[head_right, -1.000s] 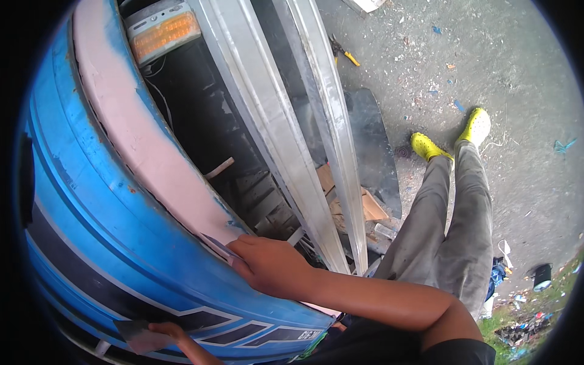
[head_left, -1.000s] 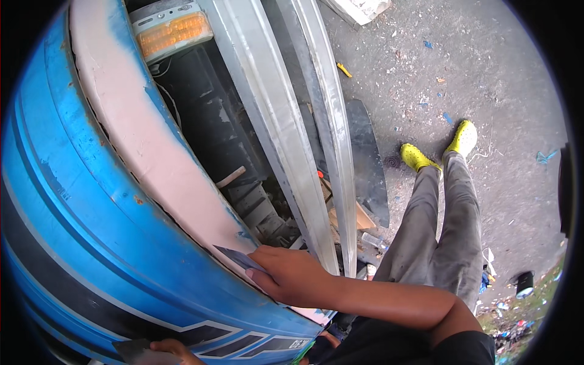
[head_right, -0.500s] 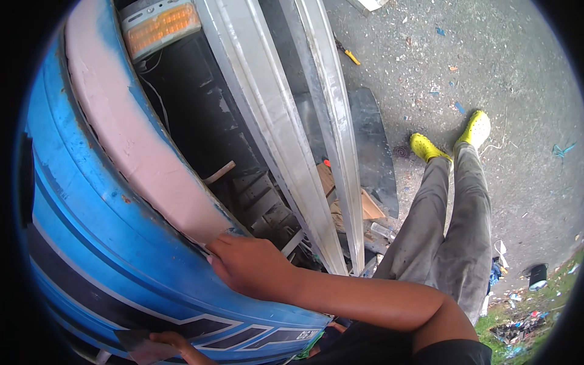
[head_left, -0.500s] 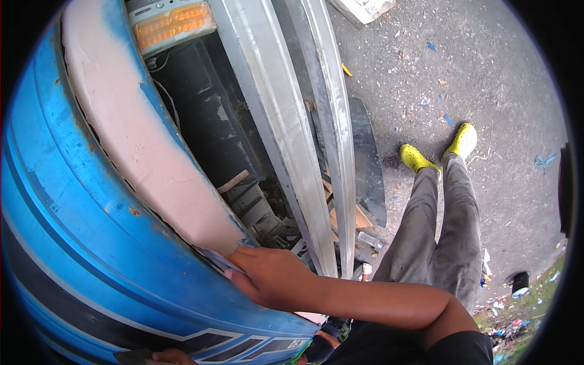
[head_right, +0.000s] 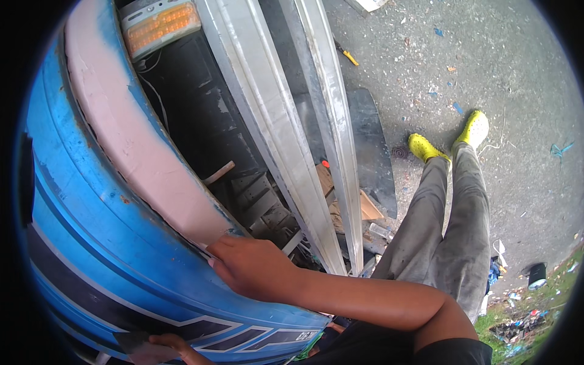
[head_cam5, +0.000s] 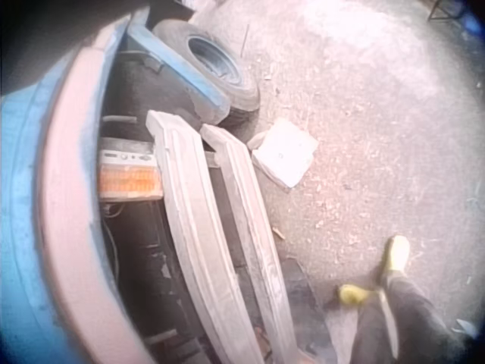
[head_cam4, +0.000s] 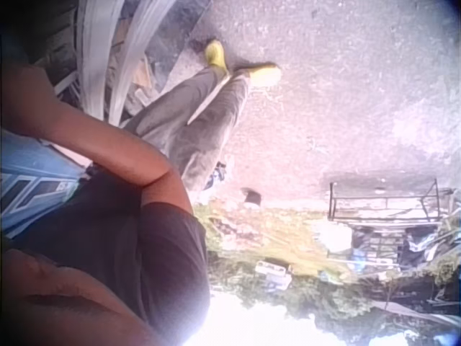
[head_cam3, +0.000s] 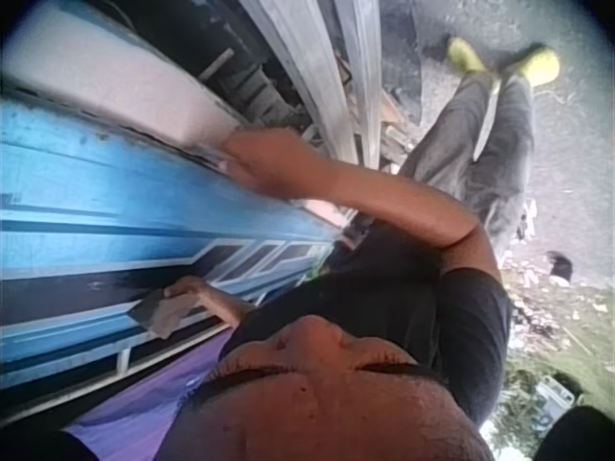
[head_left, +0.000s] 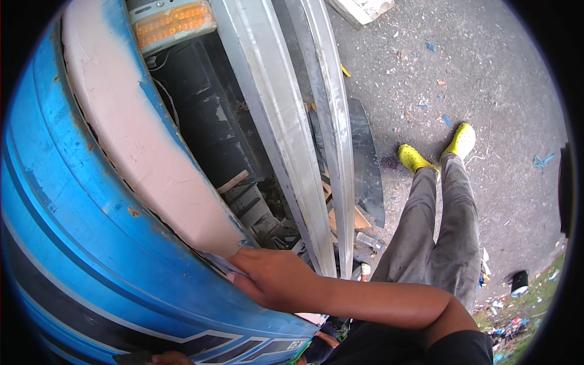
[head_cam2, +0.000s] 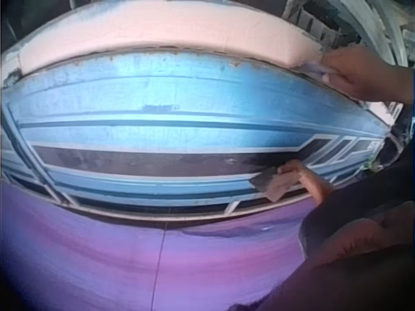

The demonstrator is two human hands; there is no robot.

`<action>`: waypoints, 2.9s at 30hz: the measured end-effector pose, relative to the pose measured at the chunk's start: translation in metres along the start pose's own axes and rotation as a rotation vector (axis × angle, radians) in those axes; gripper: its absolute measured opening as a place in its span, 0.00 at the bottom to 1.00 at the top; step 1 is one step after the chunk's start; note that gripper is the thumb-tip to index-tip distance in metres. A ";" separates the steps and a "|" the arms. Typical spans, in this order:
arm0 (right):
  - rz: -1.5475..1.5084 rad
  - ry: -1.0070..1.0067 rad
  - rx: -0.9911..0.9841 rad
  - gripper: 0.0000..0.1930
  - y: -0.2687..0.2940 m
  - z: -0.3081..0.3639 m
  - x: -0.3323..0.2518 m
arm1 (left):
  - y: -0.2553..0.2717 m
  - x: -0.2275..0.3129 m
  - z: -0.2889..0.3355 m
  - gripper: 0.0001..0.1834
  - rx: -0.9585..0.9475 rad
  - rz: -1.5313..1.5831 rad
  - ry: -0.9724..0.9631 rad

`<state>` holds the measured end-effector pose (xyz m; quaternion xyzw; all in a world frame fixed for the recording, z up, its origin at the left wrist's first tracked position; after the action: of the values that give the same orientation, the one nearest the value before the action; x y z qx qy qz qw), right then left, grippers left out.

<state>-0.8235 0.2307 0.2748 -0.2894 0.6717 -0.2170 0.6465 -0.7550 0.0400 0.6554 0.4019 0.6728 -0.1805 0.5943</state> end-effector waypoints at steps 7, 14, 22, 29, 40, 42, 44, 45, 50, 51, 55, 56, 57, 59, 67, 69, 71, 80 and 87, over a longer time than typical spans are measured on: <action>0.017 0.017 -0.003 0.13 -0.004 -0.002 0.004 | -0.005 -0.008 0.003 0.22 0.005 0.000 0.002; -0.016 -0.044 -0.020 0.12 0.013 0.012 0.004 | -0.010 -0.018 0.005 0.22 0.016 0.007 0.009; 0.158 -0.319 0.158 0.13 0.096 0.063 0.064 | -0.010 -0.064 0.023 0.23 -0.018 0.055 0.063; 0.467 -0.812 0.779 0.20 0.264 0.237 0.176 | -0.013 -0.083 0.029 0.22 -0.039 0.081 0.088; 0.103 -0.957 1.020 0.20 0.308 0.410 0.230 | 0.013 -0.007 -0.010 0.20 0.089 -0.115 -0.179; 0.165 -0.872 1.033 0.21 0.314 0.404 0.232 | 0.014 0.008 -0.017 0.22 0.086 -0.182 -0.165; 0.182 -0.914 1.042 0.21 0.322 0.421 0.245 | 0.017 0.025 -0.029 0.23 0.084 -0.236 -0.160; 0.194 -0.945 1.043 0.22 0.323 0.429 0.249 | 0.018 0.035 -0.035 0.24 0.083 -0.256 -0.158; 0.221 -0.984 1.045 0.21 0.323 0.433 0.253 | 0.027 0.067 -0.056 0.27 0.083 -0.324 -0.150; 0.222 -0.985 1.038 0.21 0.324 0.437 0.258 | 0.026 0.063 -0.055 0.28 0.061 -0.289 -0.121; 0.188 -0.876 1.032 0.21 0.324 0.441 0.272 | 0.017 0.045 -0.048 0.31 -0.026 -0.139 0.002; 0.229 -0.849 0.986 0.20 0.325 0.434 0.271 | 0.015 0.042 -0.046 0.32 -0.048 -0.101 0.032; 0.229 -0.812 0.996 0.20 0.328 0.438 0.274 | 0.012 0.047 -0.053 0.33 -0.075 -0.033 0.060; 0.230 -0.736 1.031 0.19 0.338 0.452 0.282 | 0.007 0.060 -0.078 0.34 -0.121 0.118 0.108; 0.379 -0.739 1.083 0.23 0.363 0.391 0.154 | 0.018 0.045 -0.068 0.40 -0.178 0.364 0.259; 0.375 -0.777 1.124 0.23 0.372 0.396 0.120 | 0.021 0.039 -0.063 0.39 -0.122 0.385 0.328; 0.355 -0.516 1.242 0.21 0.383 0.407 0.088 | 0.033 0.042 -0.076 0.36 -0.024 0.325 0.375; 0.575 -0.374 1.401 0.16 0.398 0.486 -0.071 | 0.031 0.018 -0.058 0.40 -0.036 0.626 0.651; 0.438 0.017 1.317 0.15 0.384 0.425 -0.181 | 0.011 0.231 -0.054 0.31 -0.126 1.728 1.091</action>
<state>-0.4430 0.6705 0.1245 0.3070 0.4483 -0.4463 0.7111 -0.7753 0.1608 0.4523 0.7449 0.3401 0.5530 0.1540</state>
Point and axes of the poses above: each hand's wrist, its own z-axis away from the middle knuckle, its own y-axis out of the back of the hand, x = y × z, the point moved 7 cm from there along -z, towards the middle knuckle, and after that the axes turned 9 degrees about y, right-handed, at the moved point
